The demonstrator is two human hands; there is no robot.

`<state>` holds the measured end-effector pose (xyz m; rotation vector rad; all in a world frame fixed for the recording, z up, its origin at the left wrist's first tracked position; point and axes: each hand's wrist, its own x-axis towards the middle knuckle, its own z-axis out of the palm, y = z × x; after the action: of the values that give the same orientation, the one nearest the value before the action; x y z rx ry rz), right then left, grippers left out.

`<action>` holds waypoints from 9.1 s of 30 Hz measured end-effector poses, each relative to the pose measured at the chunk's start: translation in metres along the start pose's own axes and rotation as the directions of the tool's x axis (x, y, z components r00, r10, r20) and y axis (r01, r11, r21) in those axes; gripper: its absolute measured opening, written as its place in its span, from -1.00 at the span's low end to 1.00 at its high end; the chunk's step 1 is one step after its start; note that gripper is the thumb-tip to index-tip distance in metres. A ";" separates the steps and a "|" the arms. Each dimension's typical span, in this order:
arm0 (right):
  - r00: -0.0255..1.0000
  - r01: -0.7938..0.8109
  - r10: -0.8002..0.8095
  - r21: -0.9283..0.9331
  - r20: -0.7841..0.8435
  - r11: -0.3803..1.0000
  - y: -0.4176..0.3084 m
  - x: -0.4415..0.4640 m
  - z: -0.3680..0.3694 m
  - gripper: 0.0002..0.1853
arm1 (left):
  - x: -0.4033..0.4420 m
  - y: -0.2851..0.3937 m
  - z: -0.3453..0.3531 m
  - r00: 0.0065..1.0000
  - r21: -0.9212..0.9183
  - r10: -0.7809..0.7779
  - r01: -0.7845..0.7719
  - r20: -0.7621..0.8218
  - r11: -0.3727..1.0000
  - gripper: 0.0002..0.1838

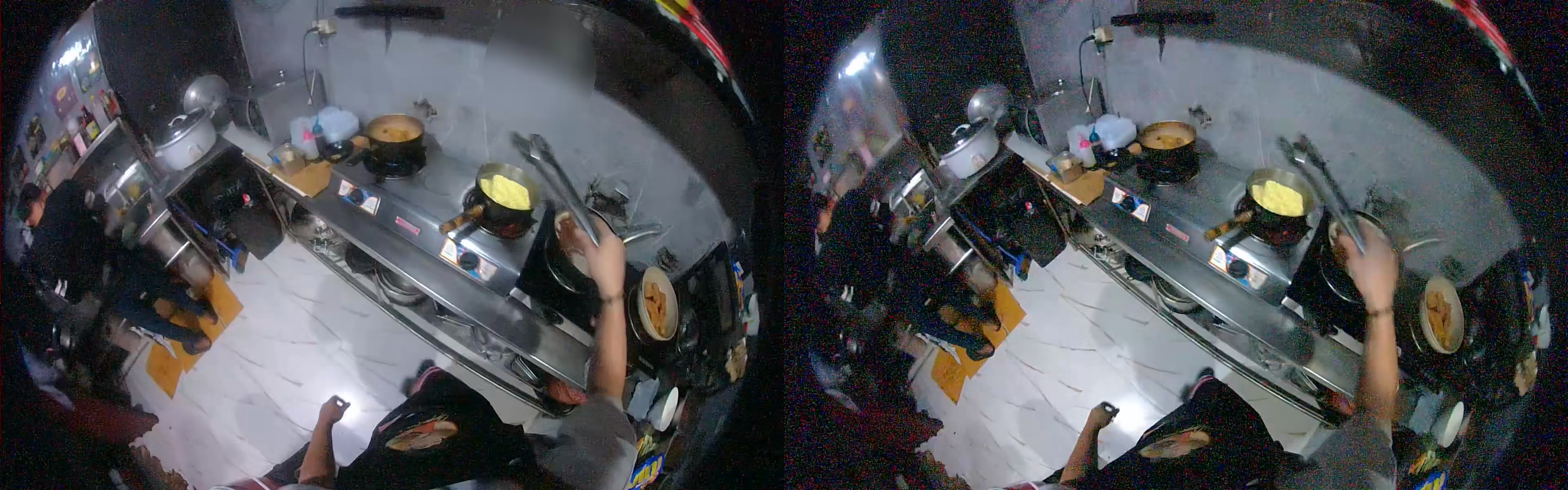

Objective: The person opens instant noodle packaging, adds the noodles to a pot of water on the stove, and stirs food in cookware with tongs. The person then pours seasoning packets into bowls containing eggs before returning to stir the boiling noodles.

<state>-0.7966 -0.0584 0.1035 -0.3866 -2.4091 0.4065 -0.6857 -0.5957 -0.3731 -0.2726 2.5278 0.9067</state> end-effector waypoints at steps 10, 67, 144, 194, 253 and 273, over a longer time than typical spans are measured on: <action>0.931 0.186 -0.149 -0.082 0.333 0.979 -0.163 0.239 0.247 -0.59 | 0.115 0.024 -0.063 0.995 -0.326 -0.097 0.080 -0.038 0.942 -0.65; 0.730 0.212 0.368 -0.703 0.576 0.679 -0.330 0.363 0.325 -0.65 | 0.637 0.019 -0.369 0.836 -0.149 -0.021 0.122 0.548 0.981 -0.76; 0.684 0.383 0.133 -0.508 0.718 0.771 -0.350 0.331 0.346 -0.67 | 0.483 0.350 -0.357 0.138 -0.518 0.501 0.163 0.855 0.840 -0.43; 0.628 0.459 0.150 -0.519 0.764 0.721 -0.397 0.312 0.373 -0.73 | 0.454 0.439 -0.350 0.235 -0.638 0.596 0.183 0.767 0.748 -0.65; 0.661 0.396 0.087 -0.445 0.745 0.803 -0.279 0.329 0.308 -0.71 | 0.455 0.432 -0.343 0.281 -0.745 0.691 0.209 0.666 0.633 -0.71; 0.475 -0.368 0.350 -0.180 0.807 0.912 -0.233 0.310 0.309 -0.70 | 0.449 0.437 -0.353 0.231 -0.735 0.698 0.191 0.678 0.651 -0.69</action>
<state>-1.2673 -0.2123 0.1377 -0.8673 -3.2449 0.9952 -1.3428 -0.5040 -0.0961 0.4919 0.9169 1.5503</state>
